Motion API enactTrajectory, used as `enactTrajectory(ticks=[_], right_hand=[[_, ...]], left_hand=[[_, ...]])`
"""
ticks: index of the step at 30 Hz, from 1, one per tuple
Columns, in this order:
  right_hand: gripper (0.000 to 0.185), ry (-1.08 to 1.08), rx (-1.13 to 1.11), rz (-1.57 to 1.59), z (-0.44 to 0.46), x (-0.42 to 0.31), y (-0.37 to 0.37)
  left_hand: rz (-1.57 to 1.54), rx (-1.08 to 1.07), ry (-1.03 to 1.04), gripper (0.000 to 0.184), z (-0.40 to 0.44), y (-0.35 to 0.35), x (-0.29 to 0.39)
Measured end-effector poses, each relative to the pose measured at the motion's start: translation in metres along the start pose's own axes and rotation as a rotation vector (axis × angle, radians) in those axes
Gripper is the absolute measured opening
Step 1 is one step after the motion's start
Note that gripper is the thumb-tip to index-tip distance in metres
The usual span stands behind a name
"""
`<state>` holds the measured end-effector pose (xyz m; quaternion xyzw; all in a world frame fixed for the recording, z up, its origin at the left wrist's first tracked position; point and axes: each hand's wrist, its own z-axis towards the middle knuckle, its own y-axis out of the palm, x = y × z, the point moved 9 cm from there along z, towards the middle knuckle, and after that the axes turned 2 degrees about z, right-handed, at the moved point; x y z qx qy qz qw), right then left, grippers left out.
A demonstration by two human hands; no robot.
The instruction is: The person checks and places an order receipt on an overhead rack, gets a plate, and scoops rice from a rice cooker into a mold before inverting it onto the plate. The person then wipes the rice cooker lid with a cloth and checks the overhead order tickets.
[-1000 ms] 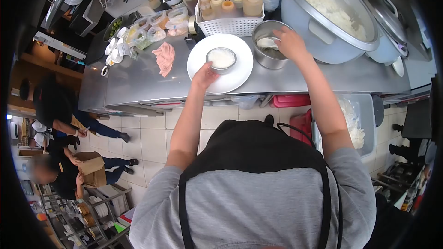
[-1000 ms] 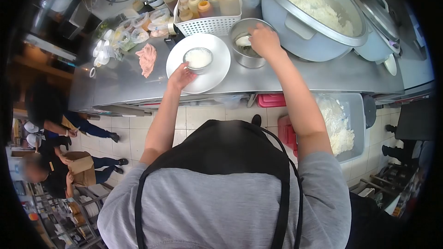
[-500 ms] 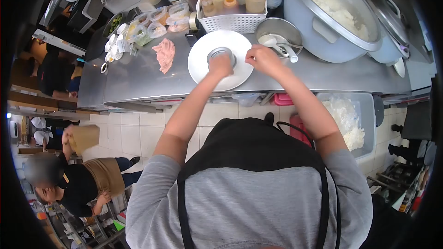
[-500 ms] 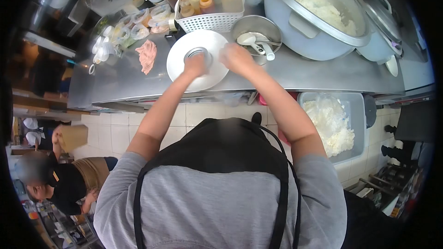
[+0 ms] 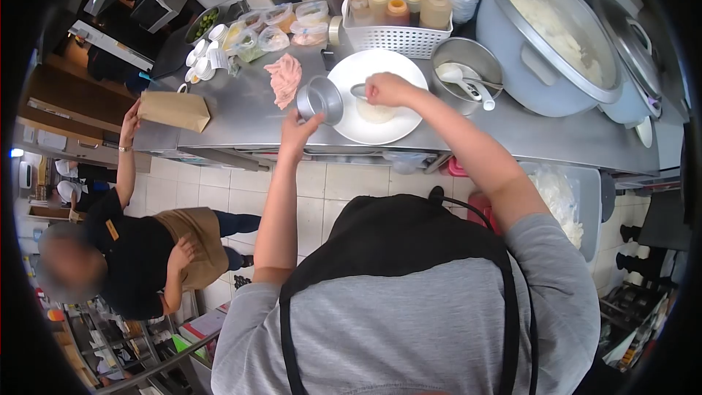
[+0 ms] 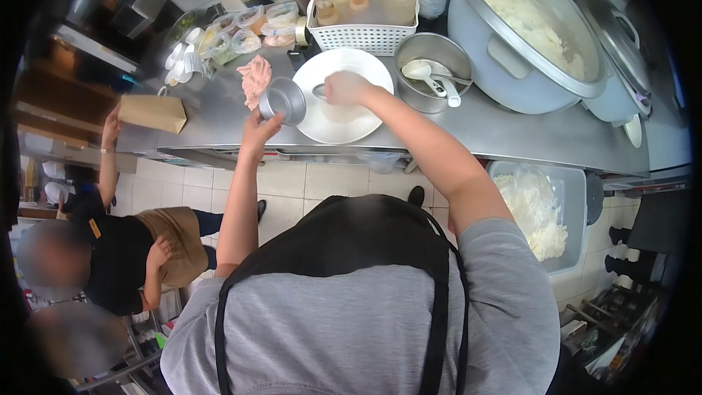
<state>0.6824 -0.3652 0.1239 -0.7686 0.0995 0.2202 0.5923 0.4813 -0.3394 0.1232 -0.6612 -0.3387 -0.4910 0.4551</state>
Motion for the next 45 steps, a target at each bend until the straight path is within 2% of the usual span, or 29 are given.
enactTrajectory(ticks=[2,3,4,6,7,10,11,12,13,15,17,18,19,22,24,26,31,33,34,36,38,40,42,43,44,45], right_hand=[[0.014,-0.202,0.252,0.358,-0.006,-0.02,-0.041],[0.019,-0.229,0.249,0.503,-0.005,-0.023,-0.045],[0.019,-0.225,0.251,0.503,-0.006,-0.028,-0.045],[0.024,-0.186,0.469,0.561,-0.019,-0.026,-0.058],[0.03,-0.214,0.61,0.495,-0.029,-0.022,-0.059],[0.037,0.239,0.317,0.433,-0.053,0.037,-0.012],[0.052,0.33,0.283,0.471,-0.075,0.057,0.007],[0.053,0.367,0.228,0.445,-0.09,0.077,0.028],[0.052,0.512,0.201,0.679,-0.106,0.102,0.062],[0.045,0.678,0.167,0.863,-0.124,0.118,0.095],[0.046,0.606,0.226,1.473,-0.118,0.103,0.109],[0.055,0.427,0.24,1.642,-0.103,0.094,0.106],[0.051,0.396,0.366,1.7,-0.092,0.101,0.111],[0.051,0.343,0.484,1.731,-0.087,0.104,0.115],[0.05,0.415,0.536,1.723,-0.114,0.088,0.109],[0.047,0.433,0.549,1.755,-0.143,0.085,0.12],[0.039,0.425,0.644,1.836,-0.276,0.069,0.105],[0.04,0.593,0.725,1.803,-0.334,0.07,0.099],[0.04,0.59,0.782,1.807,-0.36,0.075,0.101],[0.04,0.67,0.907,1.793,-0.416,0.083,0.099],[0.041,0.773,1.094,1.73,-0.475,0.09,0.092],[0.042,0.825,1.196,1.772,-0.526,0.095,0.087],[0.042,0.879,1.436,1.626,-0.579,0.12,0.088],[0.042,0.877,1.438,1.626,-0.593,0.129,0.087],[0.041,0.874,1.568,1.576,-0.616,0.14,0.082],[0.04,0.867,1.688,1.522,-0.636,0.151,0.078]], left_hand=[[-0.169,-0.048,-0.121,0.038,-0.013,0.009,-0.02],[-0.244,-0.061,-0.128,0.03,-0.017,0.017,-0.025],[-0.245,-0.066,-0.129,0.03,-0.02,0.022,-0.029],[-0.614,-0.185,-0.205,0.023,-0.027,0.044,-0.036],[-0.698,-0.154,-0.248,0.023,-0.027,0.046,-0.047],[-0.828,-0.15,-0.3,0.025,-0.032,0.049,-0.056],[-0.844,-0.144,-0.298,0.029,-0.035,0.048,-0.054],[-0.845,-0.172,-0.284,0.029,-0.035,0.048,-0.05],[-0.834,-0.176,-0.297,0.027,-0.037,0.046,-0.048],[-0.817,-0.216,-0.298,0.026,-0.027,0.055,-0.035],[-0.685,-0.307,-0.252,0.023,-0.015,0.075,-0.013],[-0.678,-0.349,-0.241,0.023,-0.008,0.09,0.002],[-0.603,-0.403,-0.194,0.021,0.0,0.108,0.024],[-0.485,-0.575,-0.149,0.02,0.02,0.171,0.075],[-0.419,-0.657,-0.164,0.022,0.041,0.21,0.084],[-0.268,-0.638,-0.134,0.027,0.053,0.24,0.097],[-0.021,-0.712,-0.143,0.028,0.08,0.296,0.097],[0.054,-0.741,-0.104,0.025,0.094,0.309,0.091],[0.129,-0.741,-0.071,0.023,0.094,0.313,0.092],[0.336,-0.575,0.109,0.018,0.099,0.306,0.109],[0.382,-0.489,0.349,0.015,0.111,0.302,0.117],[0.252,-0.524,0.54,0.013,0.128,0.302,0.118],[0.274,-0.493,0.481,0.013,0.139,0.298,0.116],[0.299,-0.445,0.411,0.013,0.143,0.294,0.114],[0.301,-0.439,0.409,0.013,0.141,0.294,0.115],[0.413,-0.344,0.595,0.022,0.132,0.291,0.129]])
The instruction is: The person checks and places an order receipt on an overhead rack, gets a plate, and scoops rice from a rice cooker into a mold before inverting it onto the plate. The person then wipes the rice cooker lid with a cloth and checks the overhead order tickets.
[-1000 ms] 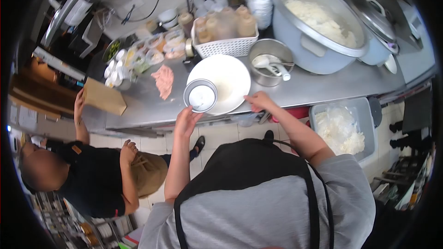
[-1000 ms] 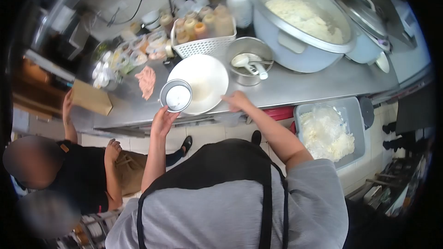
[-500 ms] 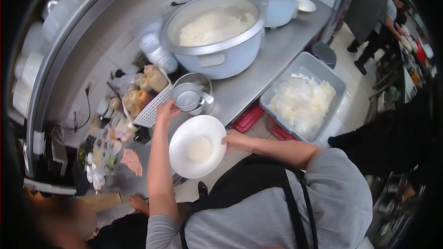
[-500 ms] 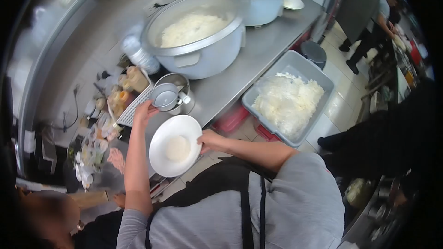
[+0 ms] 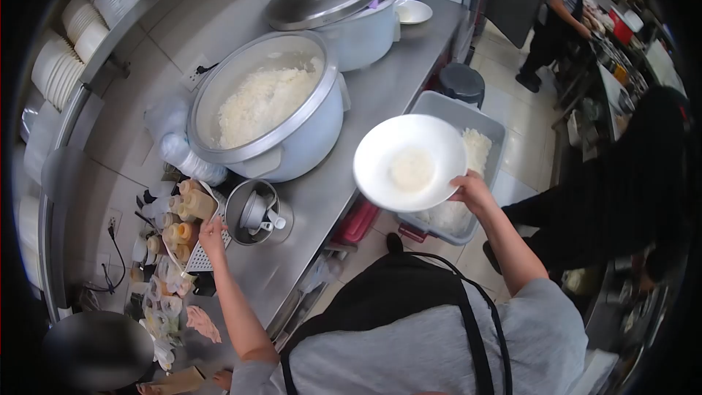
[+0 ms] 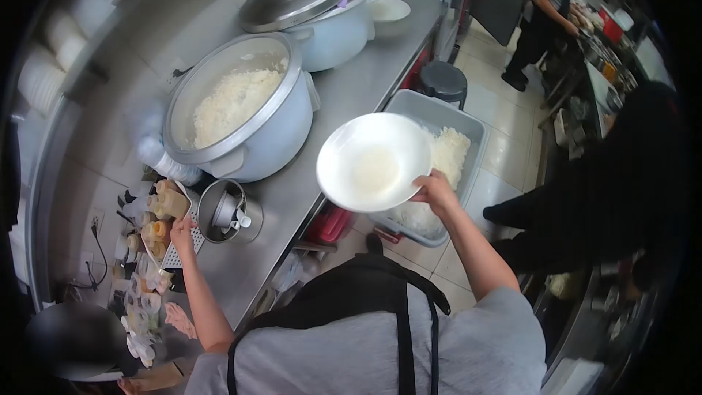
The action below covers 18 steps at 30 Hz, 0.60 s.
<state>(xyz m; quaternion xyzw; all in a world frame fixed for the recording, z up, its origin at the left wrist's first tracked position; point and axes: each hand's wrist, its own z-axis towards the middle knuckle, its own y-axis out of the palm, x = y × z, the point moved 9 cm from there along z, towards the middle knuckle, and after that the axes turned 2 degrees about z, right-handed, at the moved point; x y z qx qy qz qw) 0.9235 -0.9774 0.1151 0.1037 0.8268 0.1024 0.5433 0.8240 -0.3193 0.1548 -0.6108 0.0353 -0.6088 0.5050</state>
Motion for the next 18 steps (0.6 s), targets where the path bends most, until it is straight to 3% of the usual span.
enactTrajectory(ticks=[1,3,5,7,9,12,15,18], right_hand=[[0.04,0.005,-0.02,-0.012,0.014,-0.006,-0.006],[0.039,-0.092,0.102,0.012,0.049,-0.026,-0.027],[0.038,-0.107,0.088,0.013,0.088,-0.034,-0.033],[0.037,-0.123,0.073,0.018,0.13,-0.043,-0.028],[0.037,-0.148,0.166,0.059,0.168,-0.045,-0.029],[0.041,-0.116,0.082,0.103,0.23,-0.035,-0.014],[0.042,-0.094,0.048,0.158,0.276,-0.02,0.006],[0.044,-0.021,-0.032,0.18,0.324,0.008,0.013]], left_hand=[[0.168,0.09,0.132,0.031,-0.006,-0.007,0.02],[0.222,0.155,0.102,0.041,-0.017,-0.009,0.039],[0.285,0.228,0.063,0.051,-0.016,-0.02,0.048],[0.198,0.114,0.022,0.064,-0.006,-0.019,0.047],[0.191,0.166,-0.014,0.062,0.0,-0.032,0.046],[0.072,0.207,-0.098,0.056,0.0,-0.054,0.029],[0.328,0.27,-0.112,0.05,-0.021,-0.071,0.077],[0.342,0.291,-0.217,0.04,-0.044,-0.076,0.054]])
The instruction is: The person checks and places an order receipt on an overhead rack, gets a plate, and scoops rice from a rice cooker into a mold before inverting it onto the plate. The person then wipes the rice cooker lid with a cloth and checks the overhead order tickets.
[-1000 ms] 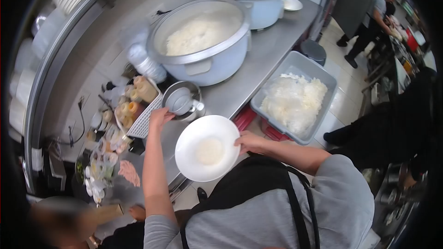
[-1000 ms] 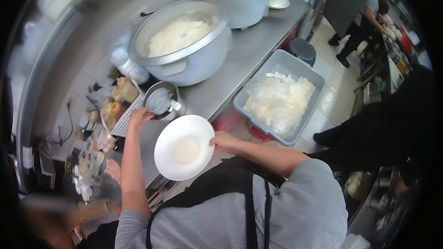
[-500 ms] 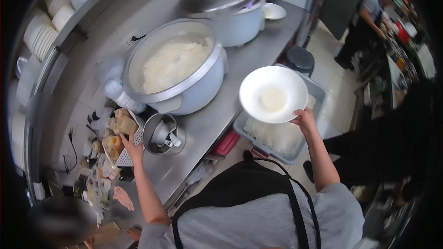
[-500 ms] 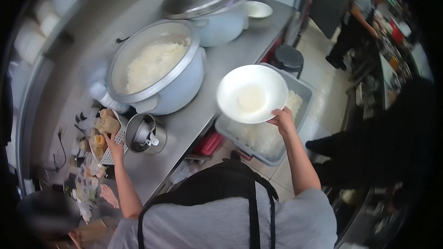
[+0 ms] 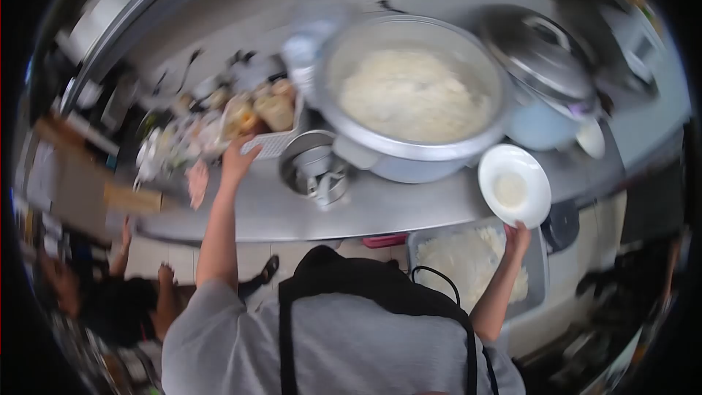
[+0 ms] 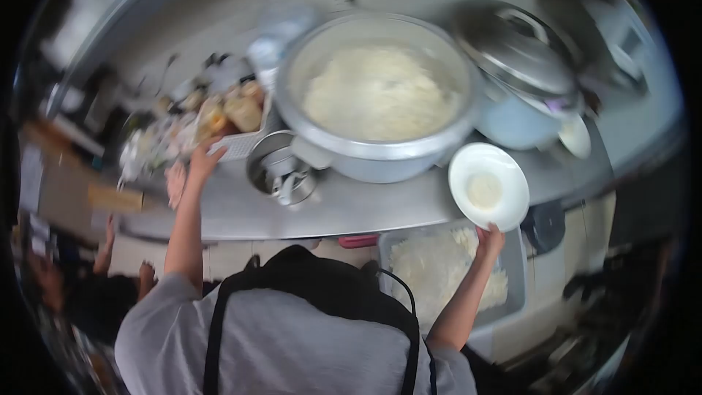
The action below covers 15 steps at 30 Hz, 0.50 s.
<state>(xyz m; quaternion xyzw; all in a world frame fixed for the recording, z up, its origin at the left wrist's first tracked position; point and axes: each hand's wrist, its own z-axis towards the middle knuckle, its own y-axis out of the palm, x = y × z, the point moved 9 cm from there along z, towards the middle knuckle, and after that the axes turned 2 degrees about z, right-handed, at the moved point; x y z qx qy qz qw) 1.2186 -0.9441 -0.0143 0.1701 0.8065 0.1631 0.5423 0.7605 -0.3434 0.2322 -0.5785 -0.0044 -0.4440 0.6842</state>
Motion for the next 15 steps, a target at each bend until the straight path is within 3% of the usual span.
enactTrajectory(ticks=[8,10,15], right_hand=[[0.043,0.078,-0.141,-0.073,0.029,0.031,-0.005],[0.049,0.164,-0.183,-0.218,0.01,0.02,0.005],[0.061,0.207,-0.155,-0.487,-0.013,-0.008,-0.01]], left_hand=[[0.085,-0.108,-0.23,0.04,-0.025,0.016,-0.033],[0.118,-0.143,-0.269,0.041,-0.029,0.026,-0.051],[0.002,-0.115,-0.197,0.039,-0.018,0.038,-0.077]])
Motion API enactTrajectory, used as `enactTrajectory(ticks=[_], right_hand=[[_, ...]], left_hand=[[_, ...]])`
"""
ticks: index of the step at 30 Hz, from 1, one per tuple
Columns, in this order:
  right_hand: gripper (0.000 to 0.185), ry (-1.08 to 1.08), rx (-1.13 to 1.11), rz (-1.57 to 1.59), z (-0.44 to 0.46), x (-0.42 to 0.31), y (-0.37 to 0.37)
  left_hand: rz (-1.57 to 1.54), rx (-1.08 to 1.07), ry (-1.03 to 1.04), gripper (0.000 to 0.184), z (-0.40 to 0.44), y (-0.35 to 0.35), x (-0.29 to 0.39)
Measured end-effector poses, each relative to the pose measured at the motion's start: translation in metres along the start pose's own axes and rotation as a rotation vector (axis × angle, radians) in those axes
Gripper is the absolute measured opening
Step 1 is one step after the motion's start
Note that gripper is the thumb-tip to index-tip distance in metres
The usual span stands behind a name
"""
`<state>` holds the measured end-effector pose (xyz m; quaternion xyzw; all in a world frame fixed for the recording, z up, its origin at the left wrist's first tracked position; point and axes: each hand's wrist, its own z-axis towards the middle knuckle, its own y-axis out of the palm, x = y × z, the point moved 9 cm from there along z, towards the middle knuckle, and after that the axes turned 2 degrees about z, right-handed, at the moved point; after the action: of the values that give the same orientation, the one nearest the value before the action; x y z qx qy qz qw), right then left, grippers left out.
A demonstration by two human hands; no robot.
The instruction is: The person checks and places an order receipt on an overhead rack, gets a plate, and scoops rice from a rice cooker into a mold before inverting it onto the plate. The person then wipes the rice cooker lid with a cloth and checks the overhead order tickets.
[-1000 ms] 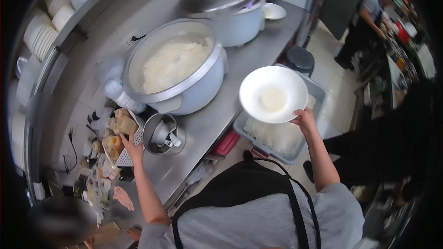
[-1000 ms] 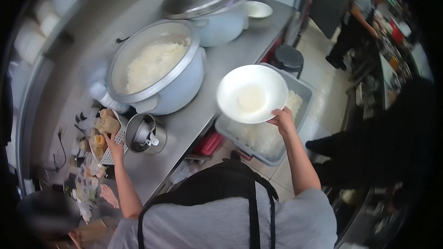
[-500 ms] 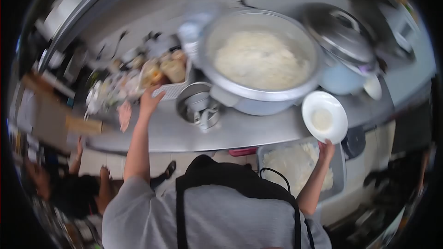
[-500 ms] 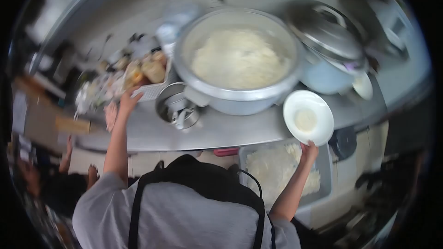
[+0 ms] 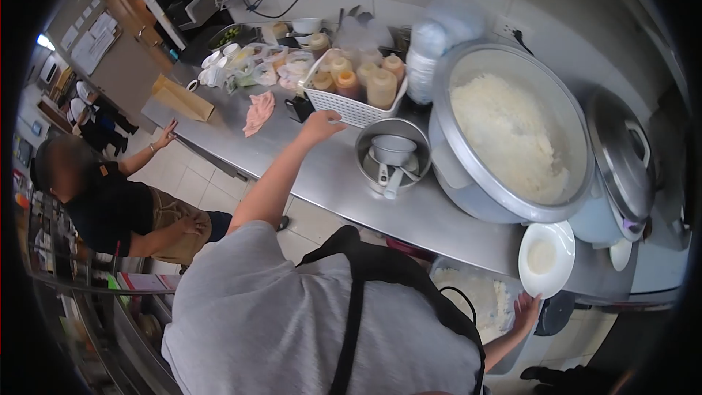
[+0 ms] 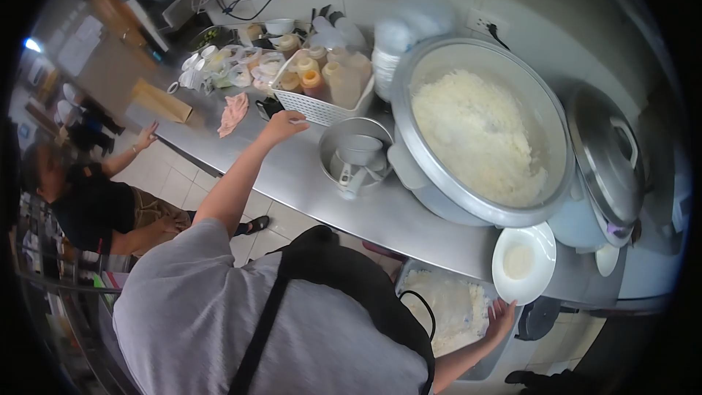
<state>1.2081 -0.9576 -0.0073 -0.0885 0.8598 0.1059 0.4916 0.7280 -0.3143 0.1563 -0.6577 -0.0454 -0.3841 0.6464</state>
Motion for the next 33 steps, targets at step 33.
enactTrajectory(ticks=[33], right_hand=[[0.055,-0.31,0.419,0.037,-0.155,-0.123,-0.01]], left_hand=[[0.025,-0.148,-0.303,0.071,0.34,-0.127,-0.19]])
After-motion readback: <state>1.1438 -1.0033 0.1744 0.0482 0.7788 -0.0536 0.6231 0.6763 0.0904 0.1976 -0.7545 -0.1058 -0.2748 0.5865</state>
